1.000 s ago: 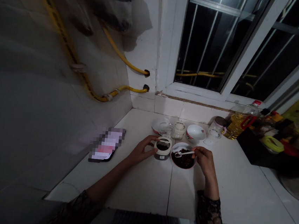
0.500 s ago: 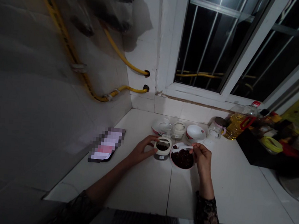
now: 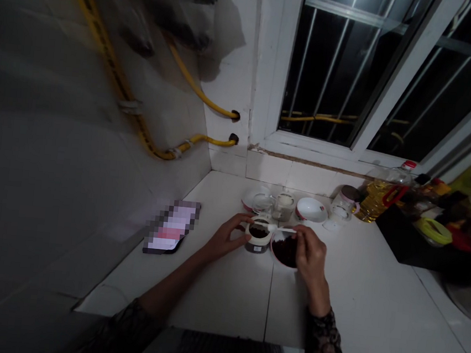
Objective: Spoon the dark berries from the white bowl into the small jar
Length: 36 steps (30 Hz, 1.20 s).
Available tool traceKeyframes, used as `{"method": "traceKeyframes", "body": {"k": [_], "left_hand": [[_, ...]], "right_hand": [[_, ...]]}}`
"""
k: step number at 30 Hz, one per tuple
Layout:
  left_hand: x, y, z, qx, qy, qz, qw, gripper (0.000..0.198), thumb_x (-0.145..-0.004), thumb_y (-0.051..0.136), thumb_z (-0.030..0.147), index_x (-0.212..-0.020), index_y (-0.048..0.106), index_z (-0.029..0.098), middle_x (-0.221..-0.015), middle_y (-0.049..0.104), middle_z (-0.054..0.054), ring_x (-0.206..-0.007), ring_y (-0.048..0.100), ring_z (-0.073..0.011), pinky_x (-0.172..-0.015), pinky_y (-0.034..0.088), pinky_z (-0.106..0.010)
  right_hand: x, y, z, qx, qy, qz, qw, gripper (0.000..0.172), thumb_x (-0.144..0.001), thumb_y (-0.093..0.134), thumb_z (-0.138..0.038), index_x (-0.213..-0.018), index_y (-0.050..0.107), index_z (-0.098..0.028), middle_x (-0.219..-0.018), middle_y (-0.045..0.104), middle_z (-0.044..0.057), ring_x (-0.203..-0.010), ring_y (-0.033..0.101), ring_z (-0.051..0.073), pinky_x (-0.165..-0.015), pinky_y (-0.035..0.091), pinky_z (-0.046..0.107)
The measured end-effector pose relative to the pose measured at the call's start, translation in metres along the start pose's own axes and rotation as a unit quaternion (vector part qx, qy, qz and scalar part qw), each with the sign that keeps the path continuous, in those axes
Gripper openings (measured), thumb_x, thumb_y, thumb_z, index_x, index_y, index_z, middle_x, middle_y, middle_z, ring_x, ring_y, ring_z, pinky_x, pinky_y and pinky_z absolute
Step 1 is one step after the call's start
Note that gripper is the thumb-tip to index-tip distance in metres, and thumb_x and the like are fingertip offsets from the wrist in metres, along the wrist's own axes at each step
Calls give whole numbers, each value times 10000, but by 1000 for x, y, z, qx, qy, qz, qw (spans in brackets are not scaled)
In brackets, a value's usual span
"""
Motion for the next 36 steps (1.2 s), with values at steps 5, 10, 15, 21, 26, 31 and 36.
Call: {"method": "traceKeyframes", "body": {"k": [5,10,15,21,26,31,36], "left_hand": [[0,0,-2,-5,1,1,1000,298,-853,650,327,-1126,601,218,-1252,605,-113,-1198,574,-256,-847,536,-322],[1,-1,-4,-6,-4,1,1000,319,-852,661,339,-1141,601,218,-1277,598,-111,-1204,574,-254,-856,537,-322],[2,-1,-6,0,-10,2,1000,327,-847,670,322,-1147,594,217,-1294,591,-114,-1212,572,-254,-856,537,-321],[1,-1,-5,2,-3,1,1000,318,-849,667,316,-1143,596,217,-1283,597,-113,-1196,581,-249,-852,535,-322],[1,-1,-6,-1,-7,2,1000,323,-845,666,307,-1148,597,217,-1293,588,-115,-1203,577,-252,-851,540,-321],[1,0,-4,-8,-2,-4,1000,309,-849,659,299,-1141,597,219,-1266,600,-108,-1203,574,-251,-849,542,-320],[1,0,-3,-8,3,-1,1000,302,-852,653,302,-1138,595,220,-1258,604,-104,-1209,572,-251,-846,544,-320]], "right_hand": [[-5,-16,38,61,79,-16,995,256,-897,432,-347,-905,649,-212,-702,673,42,-634,623,196,-652,461,294],[-1,16,44,98,84,-134,983,262,-834,425,-300,-856,674,-219,-679,691,53,-640,631,209,-630,429,290],[2,21,51,-8,156,-137,978,303,-814,442,-413,-796,667,-211,-604,666,34,-572,585,193,-585,405,286],[4,11,75,-153,263,-92,948,315,-666,587,-472,-745,668,-177,-524,608,5,-476,445,133,-485,299,255],[10,13,86,-238,346,-75,905,336,-554,660,-440,-739,651,-160,-473,564,-23,-386,285,67,-430,155,234],[10,14,88,-257,362,-66,894,334,-523,682,-425,-721,650,-158,-460,566,-20,-366,270,52,-413,121,229],[10,11,90,-265,366,-43,891,323,-515,708,-420,-696,647,-160,-451,559,-21,-363,284,51,-399,125,217]]}}
Point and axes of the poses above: each hand's wrist, its own x-axis away from the middle knuckle, its own y-axis out of the palm, z = x × y, the point moved 9 cm from there along -x, towards the middle knuckle
